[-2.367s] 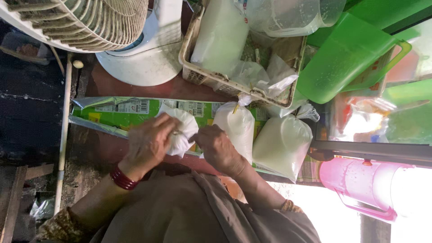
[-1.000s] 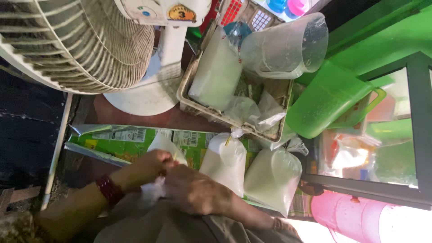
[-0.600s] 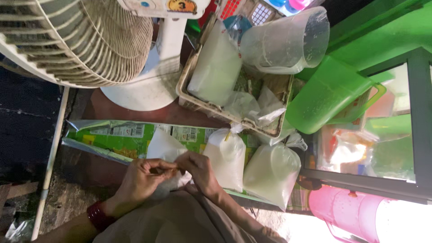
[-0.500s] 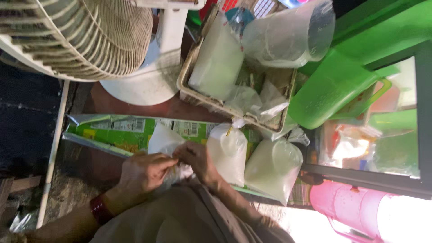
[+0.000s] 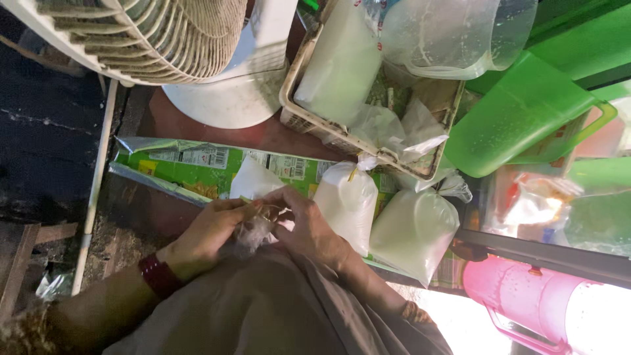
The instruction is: The person pours a white liquid from a pink pitcher into clear plastic bags, ties each bag with a rubber band, and places them on a counter. The person then uses a red marker to write numbers on the tied bags.
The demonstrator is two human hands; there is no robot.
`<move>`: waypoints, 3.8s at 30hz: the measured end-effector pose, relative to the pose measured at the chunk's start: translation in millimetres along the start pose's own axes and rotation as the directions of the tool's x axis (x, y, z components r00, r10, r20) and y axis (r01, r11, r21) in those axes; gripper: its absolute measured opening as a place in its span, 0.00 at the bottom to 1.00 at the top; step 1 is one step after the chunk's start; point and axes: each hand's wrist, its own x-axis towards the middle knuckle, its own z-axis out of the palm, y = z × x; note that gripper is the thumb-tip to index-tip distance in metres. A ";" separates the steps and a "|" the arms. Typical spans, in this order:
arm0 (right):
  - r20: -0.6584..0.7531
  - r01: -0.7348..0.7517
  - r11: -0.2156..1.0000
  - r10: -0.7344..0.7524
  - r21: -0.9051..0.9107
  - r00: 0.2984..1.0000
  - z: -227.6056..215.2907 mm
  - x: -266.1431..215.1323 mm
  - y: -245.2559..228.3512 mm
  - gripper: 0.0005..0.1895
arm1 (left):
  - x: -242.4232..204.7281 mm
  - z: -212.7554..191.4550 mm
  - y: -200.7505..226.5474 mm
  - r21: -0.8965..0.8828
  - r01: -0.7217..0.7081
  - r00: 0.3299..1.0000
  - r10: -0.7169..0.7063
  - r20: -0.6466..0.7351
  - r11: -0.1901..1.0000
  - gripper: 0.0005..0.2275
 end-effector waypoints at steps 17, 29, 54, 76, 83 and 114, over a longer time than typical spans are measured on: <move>0.241 0.350 0.680 -0.254 -0.644 0.937 -28.1 -11.5 -22.0 0.28 | 1.7 -26.8 -27.3 0.097 -0.226 0.944 0.243 -0.223 0.969 0.10; 0.290 -0.373 0.758 0.250 0.535 0.924 -2.9 -34.6 28.3 0.08 | 7.7 -40.4 -17.7 0.029 -0.286 0.957 0.284 0.052 0.958 0.13; -0.269 -0.330 0.346 0.213 -0.879 0.939 -214.7 76.2 134.5 0.11 | 123.3 15.9 3.2 0.892 -0.306 0.843 0.340 0.416 -0.333 0.54; -0.762 -0.173 0.979 0.031 -0.108 0.647 -253.4 43.6 54.2 0.09 | 42.6 94.7 121.4 0.719 -0.695 0.488 0.749 0.449 0.021 0.19; -0.755 0.282 0.849 0.189 0.447 0.628 -130.3 -35.2 4.4 0.12 | 55.8 122.3 49.6 0.591 -0.737 0.663 0.522 0.537 0.327 0.14; -0.900 0.038 0.990 0.109 0.138 0.421 -28.5 -116.2 130.4 0.17 | 71.1 73.1 -89.2 0.464 -0.626 0.590 0.008 0.807 -0.627 0.20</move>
